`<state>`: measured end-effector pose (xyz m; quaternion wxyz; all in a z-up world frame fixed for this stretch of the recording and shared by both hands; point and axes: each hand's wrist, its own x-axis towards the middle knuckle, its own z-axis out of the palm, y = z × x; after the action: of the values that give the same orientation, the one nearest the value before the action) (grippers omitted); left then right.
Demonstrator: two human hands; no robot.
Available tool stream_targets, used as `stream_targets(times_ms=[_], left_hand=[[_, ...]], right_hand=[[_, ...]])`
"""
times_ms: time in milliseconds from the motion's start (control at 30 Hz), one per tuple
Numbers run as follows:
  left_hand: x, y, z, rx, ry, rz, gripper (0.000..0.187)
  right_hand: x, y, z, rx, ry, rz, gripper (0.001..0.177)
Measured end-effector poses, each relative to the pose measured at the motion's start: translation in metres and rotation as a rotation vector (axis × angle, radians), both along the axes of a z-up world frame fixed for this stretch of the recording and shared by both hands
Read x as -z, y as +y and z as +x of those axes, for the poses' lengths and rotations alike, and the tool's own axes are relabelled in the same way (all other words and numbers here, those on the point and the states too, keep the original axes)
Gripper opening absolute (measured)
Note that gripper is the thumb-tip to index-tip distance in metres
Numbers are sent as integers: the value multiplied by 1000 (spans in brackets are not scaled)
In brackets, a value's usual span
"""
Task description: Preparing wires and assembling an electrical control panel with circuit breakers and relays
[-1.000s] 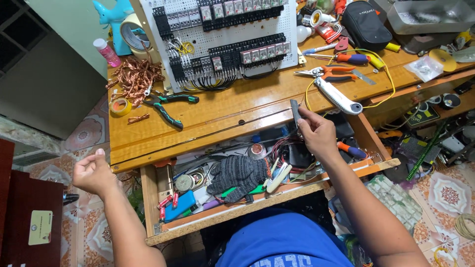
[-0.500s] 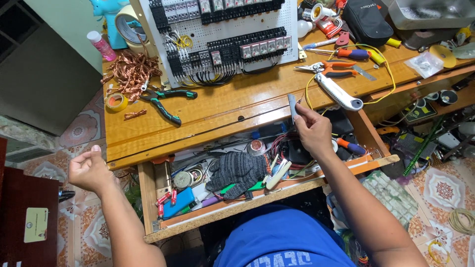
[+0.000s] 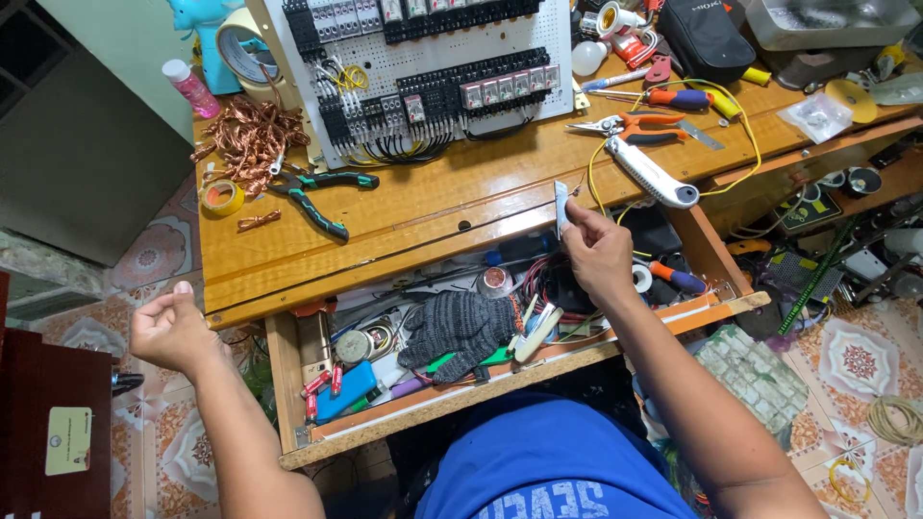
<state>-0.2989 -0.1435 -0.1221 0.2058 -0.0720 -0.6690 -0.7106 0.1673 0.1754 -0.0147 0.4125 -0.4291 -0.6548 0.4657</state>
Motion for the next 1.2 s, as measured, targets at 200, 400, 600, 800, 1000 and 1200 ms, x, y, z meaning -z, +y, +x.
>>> stream_targets(times_ms=[200,400,600,800,1000,1200], left_hand=[[-1,0,1,-10,5,-18,23],[-4,-1,4,-2,16,-51,23],[-9,0,8,-19,-15,-49,23],[-4,0,3,8,-26,-10,25],[-13,3,13,-32,-130,-71,22],[-18,-5,14,86,-163,-45,21]], right_hand=[[-3,-10,-2,4,28,-50,44],[-1,-17,-4,-11,105,-95,44],[6,-19,-3,-10,126,-103,45],[-13,-33,-2,-20,69,-120,47],[9,-27,-2,44,74,-85,46],[42,-1,-6,61,93,15,38]])
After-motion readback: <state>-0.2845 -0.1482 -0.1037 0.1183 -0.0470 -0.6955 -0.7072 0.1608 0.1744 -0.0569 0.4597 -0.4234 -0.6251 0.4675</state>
